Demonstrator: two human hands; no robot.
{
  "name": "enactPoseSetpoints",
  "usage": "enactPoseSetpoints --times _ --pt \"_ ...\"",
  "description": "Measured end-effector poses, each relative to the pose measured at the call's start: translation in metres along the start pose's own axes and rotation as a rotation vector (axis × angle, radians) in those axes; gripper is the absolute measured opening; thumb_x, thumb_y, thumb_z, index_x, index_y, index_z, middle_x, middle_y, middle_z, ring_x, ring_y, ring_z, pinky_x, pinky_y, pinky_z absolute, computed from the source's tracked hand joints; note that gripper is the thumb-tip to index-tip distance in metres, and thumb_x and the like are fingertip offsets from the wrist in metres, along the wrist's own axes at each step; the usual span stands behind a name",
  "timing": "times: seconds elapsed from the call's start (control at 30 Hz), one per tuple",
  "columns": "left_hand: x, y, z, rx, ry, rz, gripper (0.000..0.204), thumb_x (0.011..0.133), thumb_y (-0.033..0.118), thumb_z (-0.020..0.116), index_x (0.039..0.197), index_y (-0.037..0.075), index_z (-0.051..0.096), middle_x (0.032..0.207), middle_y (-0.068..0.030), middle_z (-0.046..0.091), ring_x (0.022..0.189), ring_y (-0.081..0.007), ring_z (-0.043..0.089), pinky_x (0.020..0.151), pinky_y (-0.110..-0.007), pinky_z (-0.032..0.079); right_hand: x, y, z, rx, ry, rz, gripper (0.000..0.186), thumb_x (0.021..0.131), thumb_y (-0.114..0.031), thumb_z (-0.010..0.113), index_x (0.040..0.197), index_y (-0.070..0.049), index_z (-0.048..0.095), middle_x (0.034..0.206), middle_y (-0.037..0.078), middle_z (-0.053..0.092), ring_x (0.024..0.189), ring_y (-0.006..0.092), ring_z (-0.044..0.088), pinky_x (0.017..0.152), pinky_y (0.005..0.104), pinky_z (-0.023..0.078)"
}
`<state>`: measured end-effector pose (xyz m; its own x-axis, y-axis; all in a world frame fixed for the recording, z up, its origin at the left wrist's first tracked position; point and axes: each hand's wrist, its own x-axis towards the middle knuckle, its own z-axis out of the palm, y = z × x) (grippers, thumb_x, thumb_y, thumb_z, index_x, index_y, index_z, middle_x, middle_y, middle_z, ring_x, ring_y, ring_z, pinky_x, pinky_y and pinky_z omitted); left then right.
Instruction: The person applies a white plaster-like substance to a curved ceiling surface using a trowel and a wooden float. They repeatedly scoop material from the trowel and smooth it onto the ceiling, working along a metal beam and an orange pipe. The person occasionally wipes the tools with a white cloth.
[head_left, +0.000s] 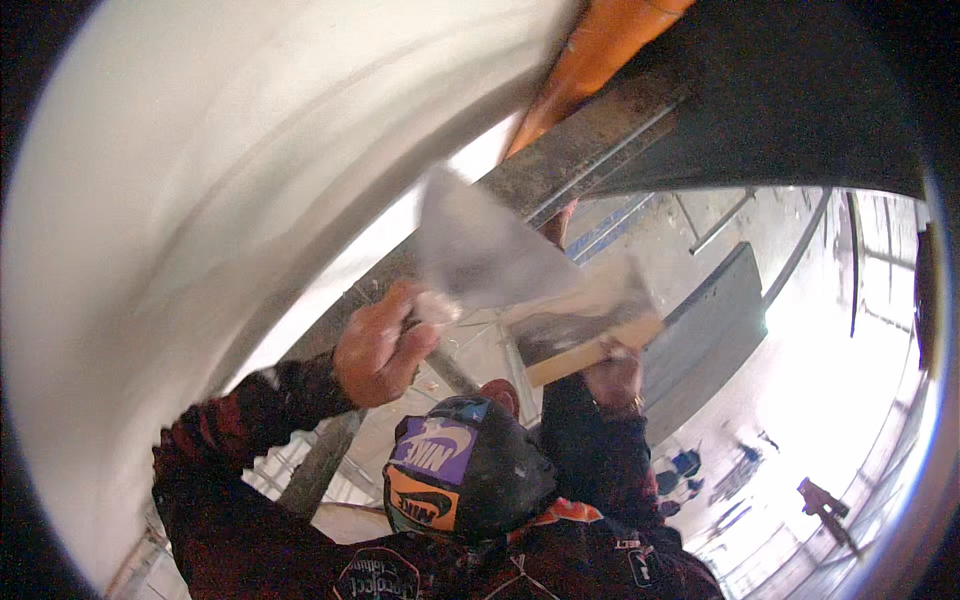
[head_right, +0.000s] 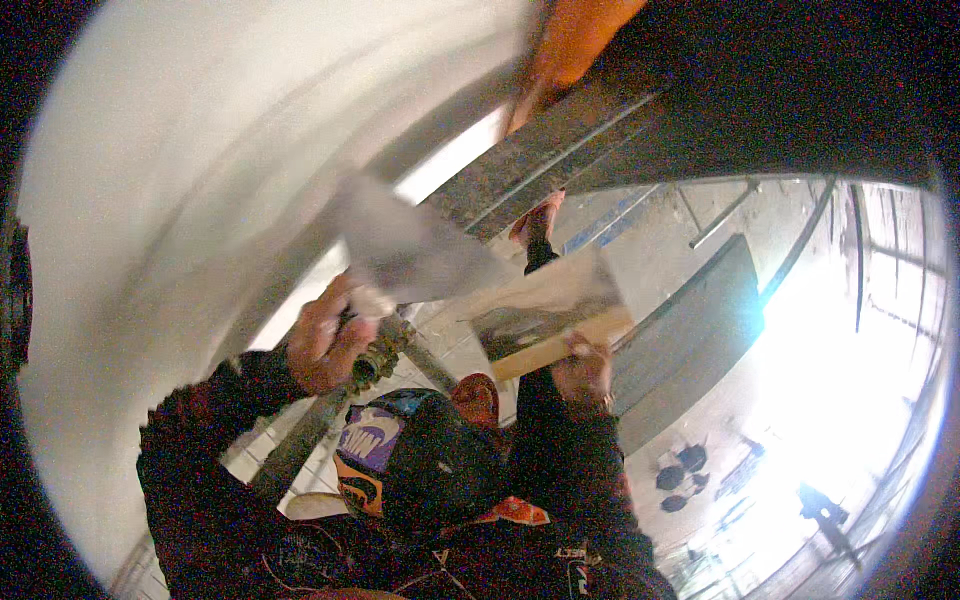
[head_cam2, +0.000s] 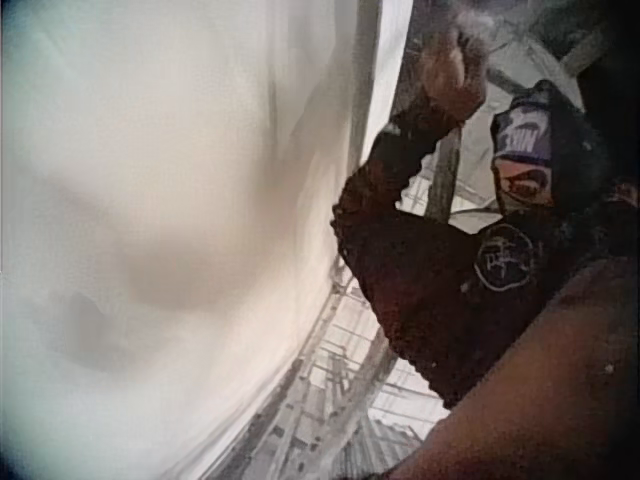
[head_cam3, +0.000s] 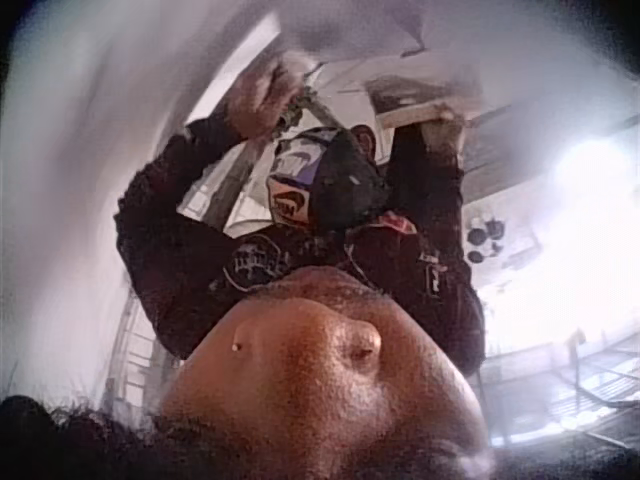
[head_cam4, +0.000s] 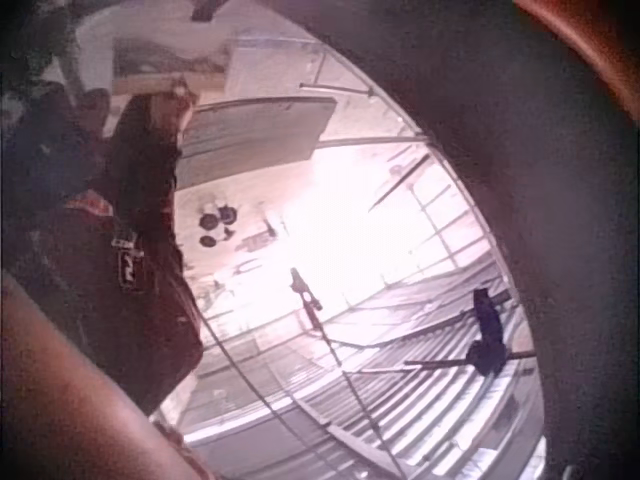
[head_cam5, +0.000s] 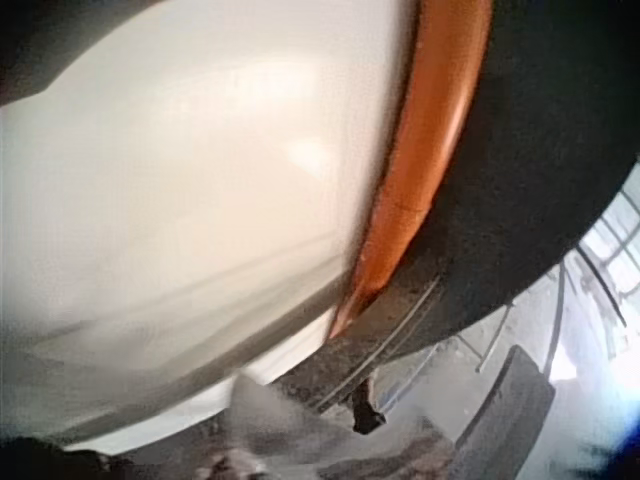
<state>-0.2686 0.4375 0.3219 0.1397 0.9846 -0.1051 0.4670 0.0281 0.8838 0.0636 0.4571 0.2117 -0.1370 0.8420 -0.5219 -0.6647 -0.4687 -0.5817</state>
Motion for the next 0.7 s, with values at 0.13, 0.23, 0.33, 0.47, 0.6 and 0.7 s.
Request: enactPoseSetpoints --times 0.13,0.23,0.33,0.47,0.6,0.7 --pt "0.031 -0.018 0.020 -0.272 -0.375 -0.307 0.042 0.092 0.042 0.043 0.088 0.001 0.052 0.061 -0.0069 0.051 0.050 -0.0193 0.055 0.047 -0.033 0.044 -0.030 -0.041 0.011 -0.918 0.210 -0.314 0.036 0.073 -0.007 0.061 0.107 -0.007 0.052 0.102 0.009 0.056 0.095 0.0223 0.055 0.085 0.0398 0.046" --pt "0.042 -0.026 0.027 -0.474 -0.646 -0.391 0.050 0.092 0.048 0.041 0.079 0.002 0.054 0.053 0.0004 0.045 0.038 -0.0088 0.047 0.036 -0.025 0.038 -0.054 -0.069 0.063 -1.015 -0.137 -0.472 0.031 0.077 -0.012 0.062 0.107 -0.007 0.055 0.110 0.013 0.057 0.103 0.0298 0.054 0.094 0.0418 0.040" --pt "0.051 -0.036 0.030 -0.472 -0.775 -0.363 0.051 0.091 0.051 0.042 0.079 0.003 0.054 0.053 0.0003 0.047 0.040 -0.0089 0.048 0.038 -0.024 0.039 -0.042 -0.085 0.085 -1.099 -0.730 -0.682 0.028 0.081 -0.015 0.059 0.108 -0.009 0.058 0.123 0.015 0.053 0.115 0.0352 0.048 0.101 0.0466 0.033" --pt "0.051 -0.033 0.035 -0.395 -0.781 -0.224 0.053 0.090 0.052 0.042 0.076 0.003 0.054 0.054 -0.0013 0.051 0.041 -0.0107 0.050 0.039 -0.026 0.040 -0.031 -0.085 0.091 -1.663 -1.098 -0.717 0.038 0.078 -0.013 0.055 0.116 -0.014 0.056 0.131 0.010 0.048 0.126 0.0355 0.036 0.104 0.0528 0.027" --pt "0.047 -0.021 0.025 -0.220 -0.687 -0.009 0.056 0.092 0.052 0.037 0.071 0.002 0.051 0.054 -0.0052 0.052 0.047 -0.0160 0.055 0.046 -0.032 0.044 -0.007 -0.074 0.065 -1.842 -0.883 -0.821 0.044 0.076 -0.011 0.057 0.120 -0.015 0.054 0.133 0.009 0.045 0.124 0.0336 0.039 0.104 0.0471 0.030" --pt "0.050 -0.021 0.026 -0.128 -0.714 -0.001 0.054 0.091 0.050 0.040 0.078 -0.001 0.054 0.059 -0.0104 0.055 0.054 -0.0222 0.058 0.052 -0.037 0.046 0.006 -0.085 0.031 -1.940 -0.677 -0.842 0.049 0.075 -0.010 0.058 0.123 -0.015 0.051 0.133 0.009 0.045 0.123 0.0327 0.040 0.103 0.0461 0.032"
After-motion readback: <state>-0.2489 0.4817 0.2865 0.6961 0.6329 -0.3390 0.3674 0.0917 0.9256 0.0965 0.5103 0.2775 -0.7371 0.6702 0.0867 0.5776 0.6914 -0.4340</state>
